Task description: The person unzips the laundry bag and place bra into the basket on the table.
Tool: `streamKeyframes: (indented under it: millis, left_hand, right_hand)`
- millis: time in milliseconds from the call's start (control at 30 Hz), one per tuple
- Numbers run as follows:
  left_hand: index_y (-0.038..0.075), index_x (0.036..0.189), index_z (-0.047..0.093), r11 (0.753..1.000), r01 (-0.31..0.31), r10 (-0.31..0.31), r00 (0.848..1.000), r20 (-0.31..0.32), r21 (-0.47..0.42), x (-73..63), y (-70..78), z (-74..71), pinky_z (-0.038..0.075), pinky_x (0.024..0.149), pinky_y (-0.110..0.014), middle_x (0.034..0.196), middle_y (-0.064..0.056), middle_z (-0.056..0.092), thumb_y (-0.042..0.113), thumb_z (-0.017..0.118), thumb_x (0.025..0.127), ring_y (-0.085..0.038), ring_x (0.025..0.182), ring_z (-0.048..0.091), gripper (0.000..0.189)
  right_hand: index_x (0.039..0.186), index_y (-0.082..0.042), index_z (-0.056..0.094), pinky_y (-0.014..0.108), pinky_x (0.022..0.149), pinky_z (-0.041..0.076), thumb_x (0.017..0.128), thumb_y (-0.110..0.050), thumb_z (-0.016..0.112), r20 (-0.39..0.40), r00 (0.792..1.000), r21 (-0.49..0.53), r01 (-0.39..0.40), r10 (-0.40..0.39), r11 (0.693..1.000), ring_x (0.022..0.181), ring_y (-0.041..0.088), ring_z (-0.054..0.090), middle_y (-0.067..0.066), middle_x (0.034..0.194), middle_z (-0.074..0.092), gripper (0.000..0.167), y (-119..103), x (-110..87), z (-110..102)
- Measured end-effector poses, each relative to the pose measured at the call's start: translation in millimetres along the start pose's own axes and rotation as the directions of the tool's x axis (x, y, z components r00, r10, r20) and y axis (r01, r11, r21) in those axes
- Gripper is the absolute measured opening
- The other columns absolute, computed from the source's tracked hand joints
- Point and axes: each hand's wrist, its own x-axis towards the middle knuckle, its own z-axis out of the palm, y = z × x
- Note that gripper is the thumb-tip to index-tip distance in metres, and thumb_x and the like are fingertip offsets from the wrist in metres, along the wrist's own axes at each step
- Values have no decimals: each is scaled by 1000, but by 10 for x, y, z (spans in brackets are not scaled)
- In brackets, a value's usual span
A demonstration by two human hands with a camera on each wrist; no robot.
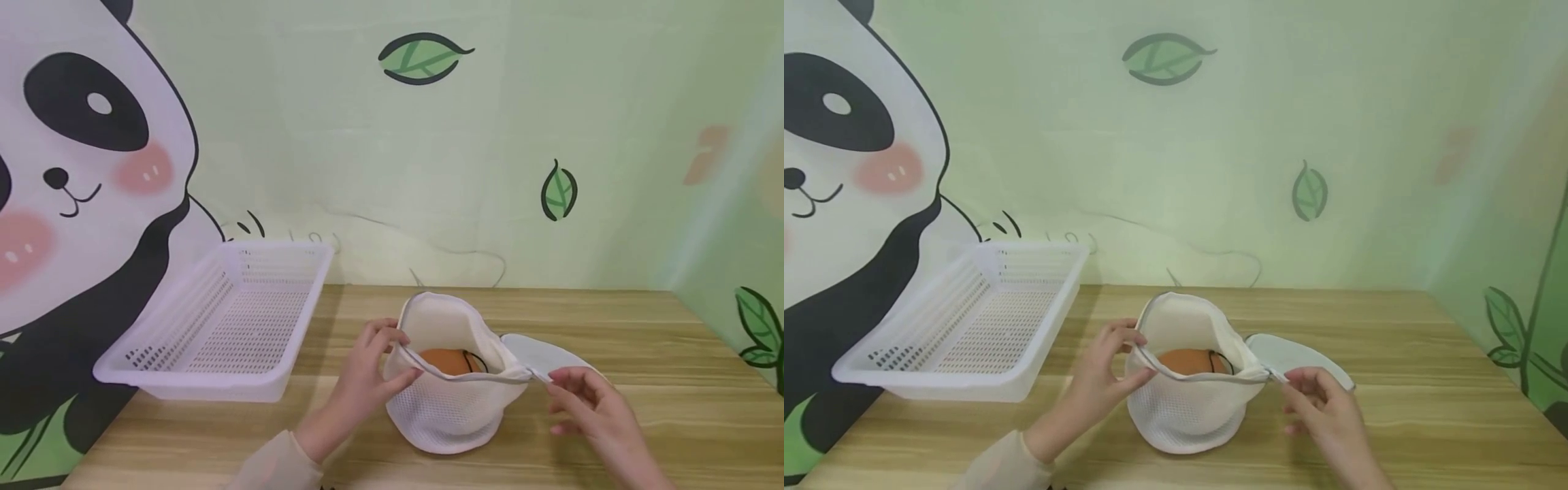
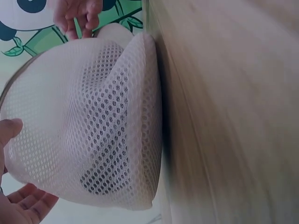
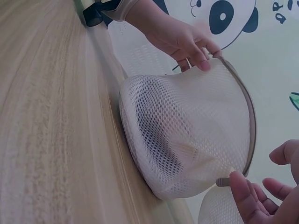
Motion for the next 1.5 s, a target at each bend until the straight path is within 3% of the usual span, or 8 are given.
streamKeyframes:
  millis: [267, 467, 667, 833, 1133, 1300, 1500]
  left_hand:
    - [6, 94, 54, 999, 8, -6, 998, -56, 32, -47, 71, 43, 58, 78, -33, 116, -17, 54, 9, 83, 70, -27, 103, 59, 38]
    - [7, 92, 54, 999, 47, -44, 996, -82, 27, -97, 117, 69, 56, 78, -33, 116, -15, 54, 8, 82, 70, -25, 102, 58, 36]
    - [7, 90, 55, 1000, 17, -18, 995, -102, -19, -143, 190, 106, 56, 77, -30, 111, -16, 53, 7, 83, 68, -25, 101, 56, 36]
    - [7, 91, 55, 999, 4, -7, 996, -90, -33, -182, 249, 123, 56, 77, -29, 111, -15, 52, 10, 84, 67, -24, 104, 56, 38]
    - [8, 91, 53, 999, -18, 15, 997, -71, -42, -219, 288, 146, 54, 77, -26, 113, -12, 51, 9, 84, 67, -23, 105, 57, 39]
    - [8, 91, 54, 999, -26, 24, 998, -60, -28, -225, 294, 153, 54, 77, -26, 115, -11, 51, 9, 84, 67, -23, 105, 57, 39]
    - [8, 93, 54, 999, -36, 35, 998, -50, -17, -227, 296, 150, 55, 77, -28, 116, -11, 51, 10, 84, 68, -23, 107, 57, 39]
  right_hand:
    - [119, 4, 51, 31, 61, 60, 95, -9, 58, 7, 996, -53, 93, -93, 994, 78, 7, 62, -2, 93, 59, 29, -54, 19, 111]
    - [125, 2, 48, 32, 64, 60, 94, -14, 60, 34, 998, -77, 63, -60, 995, 79, 7, 62, 13, 105, 59, 37, -132, 4, 206]
    - [131, -5, 48, 30, 68, 60, 92, -22, 64, 62, 997, -157, 46, -37, 986, 89, 13, 65, 22, 123, 54, 45, -187, 28, 271]
    - [131, -4, 50, 27, 68, 59, 91, -22, 66, 59, 994, -206, 101, -91, 973, 95, 17, 66, 21, 126, 55, 47, -188, 73, 320]
    - [129, -3, 51, 23, 72, 58, 89, -18, 67, 44, 983, -217, 182, -176, 959, 89, -6, 59, 19, 120, 60, 45, -170, 127, 338]
    - [125, -5, 54, 19, 71, 53, 88, -20, 68, 16, 984, -256, 175, -177, 951, 89, -9, 56, 15, 121, 59, 42, -165, 145, 340]
    - [120, -2, 55, 15, 71, 53, 86, -14, 70, -22, 986, -225, 158, -167, 961, 87, -8, 57, 14, 118, 58, 39, -135, 167, 363]
